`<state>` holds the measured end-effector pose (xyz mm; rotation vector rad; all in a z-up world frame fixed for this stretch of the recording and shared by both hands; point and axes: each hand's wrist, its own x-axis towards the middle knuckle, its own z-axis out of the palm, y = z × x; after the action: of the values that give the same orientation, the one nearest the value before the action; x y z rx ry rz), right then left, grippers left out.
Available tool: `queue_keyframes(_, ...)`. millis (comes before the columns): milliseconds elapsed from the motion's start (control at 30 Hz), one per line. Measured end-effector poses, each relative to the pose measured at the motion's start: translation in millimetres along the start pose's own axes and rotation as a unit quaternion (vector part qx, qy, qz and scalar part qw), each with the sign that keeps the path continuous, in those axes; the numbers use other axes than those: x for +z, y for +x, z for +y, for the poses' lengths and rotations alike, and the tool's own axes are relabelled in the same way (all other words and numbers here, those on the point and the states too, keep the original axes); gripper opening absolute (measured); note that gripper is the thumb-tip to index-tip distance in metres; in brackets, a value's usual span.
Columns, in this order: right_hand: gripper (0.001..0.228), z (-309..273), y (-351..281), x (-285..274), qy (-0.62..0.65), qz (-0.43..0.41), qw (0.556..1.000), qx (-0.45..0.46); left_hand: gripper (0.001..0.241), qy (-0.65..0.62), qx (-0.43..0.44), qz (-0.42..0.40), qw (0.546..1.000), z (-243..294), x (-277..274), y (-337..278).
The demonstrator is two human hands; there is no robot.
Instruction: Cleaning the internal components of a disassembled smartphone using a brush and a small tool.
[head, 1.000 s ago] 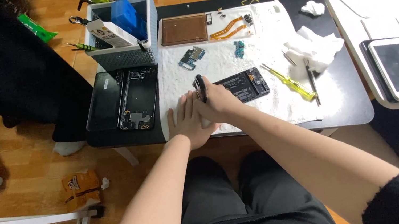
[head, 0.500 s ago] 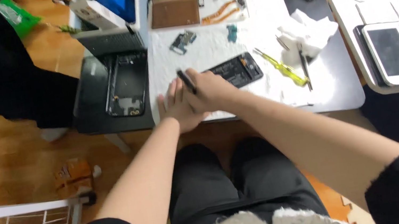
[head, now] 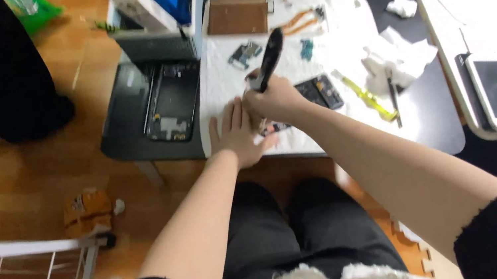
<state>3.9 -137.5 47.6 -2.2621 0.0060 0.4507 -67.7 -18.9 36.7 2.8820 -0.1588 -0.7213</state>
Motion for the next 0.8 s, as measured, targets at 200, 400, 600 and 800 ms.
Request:
queue_keyframes(200,0.042,4,-32,-8,-0.032,0.014,0.996,-0.086,0.095,-0.005,-0.002,0.000,1.000,1,-1,-2)
queue_keyframes(400,0.042,-2,-35,-10,-0.080,-0.017,0.991,-0.104,0.098,-0.009,-0.003,0.015,1.000,1,0,-3)
queue_keyframes(600,0.037,-5,-53,-26,-0.045,-0.016,0.995,-0.092,0.100,-0.013,-0.010,0.022,1.000,0,4,3)
queue_keyframes(800,0.040,5,-45,-33,-0.051,-0.018,0.994,-0.098,0.106,-0.014,-0.010,0.024,1.000,0,5,5)
